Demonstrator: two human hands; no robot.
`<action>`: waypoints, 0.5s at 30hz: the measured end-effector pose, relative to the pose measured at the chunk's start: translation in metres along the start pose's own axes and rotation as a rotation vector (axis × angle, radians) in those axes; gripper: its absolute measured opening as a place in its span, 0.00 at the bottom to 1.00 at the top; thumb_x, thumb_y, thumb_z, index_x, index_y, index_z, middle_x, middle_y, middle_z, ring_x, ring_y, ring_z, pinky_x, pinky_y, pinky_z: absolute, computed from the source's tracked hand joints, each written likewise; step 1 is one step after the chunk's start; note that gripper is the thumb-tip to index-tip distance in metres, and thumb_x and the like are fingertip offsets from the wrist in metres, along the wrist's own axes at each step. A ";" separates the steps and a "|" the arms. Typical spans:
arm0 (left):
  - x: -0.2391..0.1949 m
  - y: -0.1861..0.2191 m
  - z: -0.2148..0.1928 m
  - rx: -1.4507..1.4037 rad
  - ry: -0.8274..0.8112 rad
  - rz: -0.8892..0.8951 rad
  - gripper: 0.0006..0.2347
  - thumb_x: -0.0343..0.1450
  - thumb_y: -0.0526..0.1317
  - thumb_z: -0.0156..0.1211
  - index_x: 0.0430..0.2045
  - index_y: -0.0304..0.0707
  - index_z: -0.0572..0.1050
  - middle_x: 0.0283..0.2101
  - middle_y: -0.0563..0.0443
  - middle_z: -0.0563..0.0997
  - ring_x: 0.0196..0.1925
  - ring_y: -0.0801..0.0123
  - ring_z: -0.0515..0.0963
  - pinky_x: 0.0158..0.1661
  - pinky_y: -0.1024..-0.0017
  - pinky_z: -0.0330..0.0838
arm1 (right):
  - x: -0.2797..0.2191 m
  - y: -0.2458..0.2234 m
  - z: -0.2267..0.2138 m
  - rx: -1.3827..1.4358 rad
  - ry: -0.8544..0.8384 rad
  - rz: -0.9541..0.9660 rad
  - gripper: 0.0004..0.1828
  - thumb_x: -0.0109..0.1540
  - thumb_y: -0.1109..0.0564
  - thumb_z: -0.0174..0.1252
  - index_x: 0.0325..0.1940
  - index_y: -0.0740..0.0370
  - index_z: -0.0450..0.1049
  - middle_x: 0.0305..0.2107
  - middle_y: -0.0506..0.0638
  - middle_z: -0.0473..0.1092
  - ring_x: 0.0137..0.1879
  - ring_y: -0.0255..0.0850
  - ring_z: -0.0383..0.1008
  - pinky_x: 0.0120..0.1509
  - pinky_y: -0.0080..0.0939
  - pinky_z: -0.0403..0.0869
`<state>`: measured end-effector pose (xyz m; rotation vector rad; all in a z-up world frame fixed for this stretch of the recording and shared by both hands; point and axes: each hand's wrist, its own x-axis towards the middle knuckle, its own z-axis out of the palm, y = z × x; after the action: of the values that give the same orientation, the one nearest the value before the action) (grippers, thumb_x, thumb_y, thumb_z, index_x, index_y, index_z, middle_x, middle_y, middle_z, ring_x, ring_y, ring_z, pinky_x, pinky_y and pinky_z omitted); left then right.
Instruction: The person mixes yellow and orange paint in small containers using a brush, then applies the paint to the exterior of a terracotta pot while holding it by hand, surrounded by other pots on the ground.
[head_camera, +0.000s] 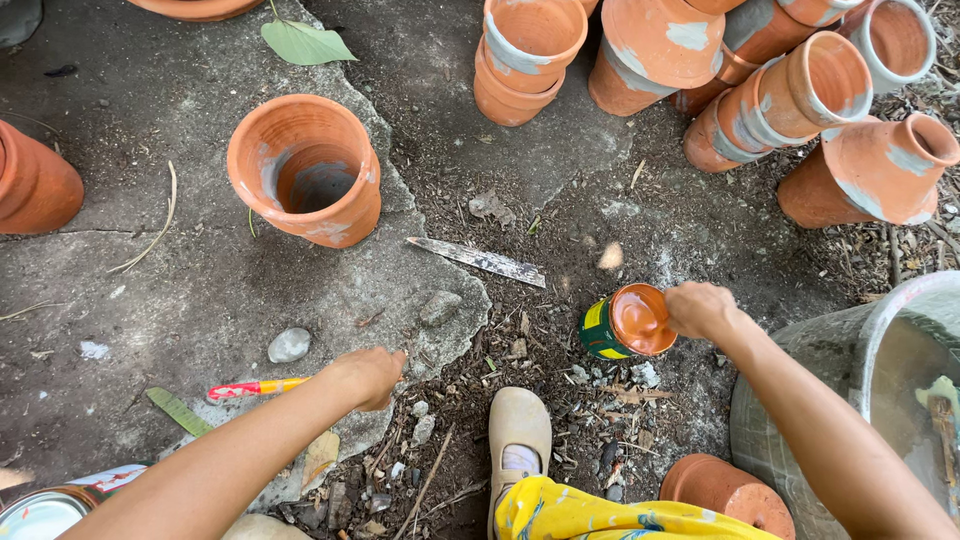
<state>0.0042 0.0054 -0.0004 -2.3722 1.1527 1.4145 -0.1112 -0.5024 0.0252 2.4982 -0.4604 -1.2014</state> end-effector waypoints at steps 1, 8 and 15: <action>0.000 0.000 -0.001 -0.003 0.002 0.001 0.22 0.69 0.33 0.63 0.58 0.30 0.65 0.52 0.36 0.79 0.55 0.50 0.81 0.53 0.59 0.78 | 0.002 0.006 -0.002 0.013 0.032 -0.017 0.14 0.63 0.50 0.59 0.46 0.60 0.79 0.41 0.57 0.78 0.49 0.50 0.81 0.53 0.50 0.80; 0.002 -0.002 0.005 0.000 -0.006 -0.006 0.22 0.68 0.30 0.61 0.58 0.30 0.65 0.51 0.36 0.80 0.55 0.50 0.81 0.53 0.60 0.78 | -0.016 0.025 -0.002 -0.018 0.071 0.046 0.12 0.66 0.55 0.50 0.48 0.56 0.77 0.40 0.55 0.81 0.46 0.45 0.84 0.49 0.47 0.83; 0.001 -0.002 0.000 -0.006 -0.024 -0.035 0.22 0.68 0.31 0.61 0.58 0.32 0.65 0.51 0.39 0.80 0.55 0.51 0.81 0.52 0.59 0.78 | -0.040 -0.013 -0.019 0.007 0.099 -0.057 0.13 0.66 0.49 0.52 0.45 0.52 0.80 0.38 0.53 0.80 0.43 0.45 0.84 0.46 0.46 0.82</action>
<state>0.0056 0.0062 -0.0012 -2.3602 1.0971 1.4333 -0.1182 -0.4707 0.0581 2.5780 -0.3711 -1.0926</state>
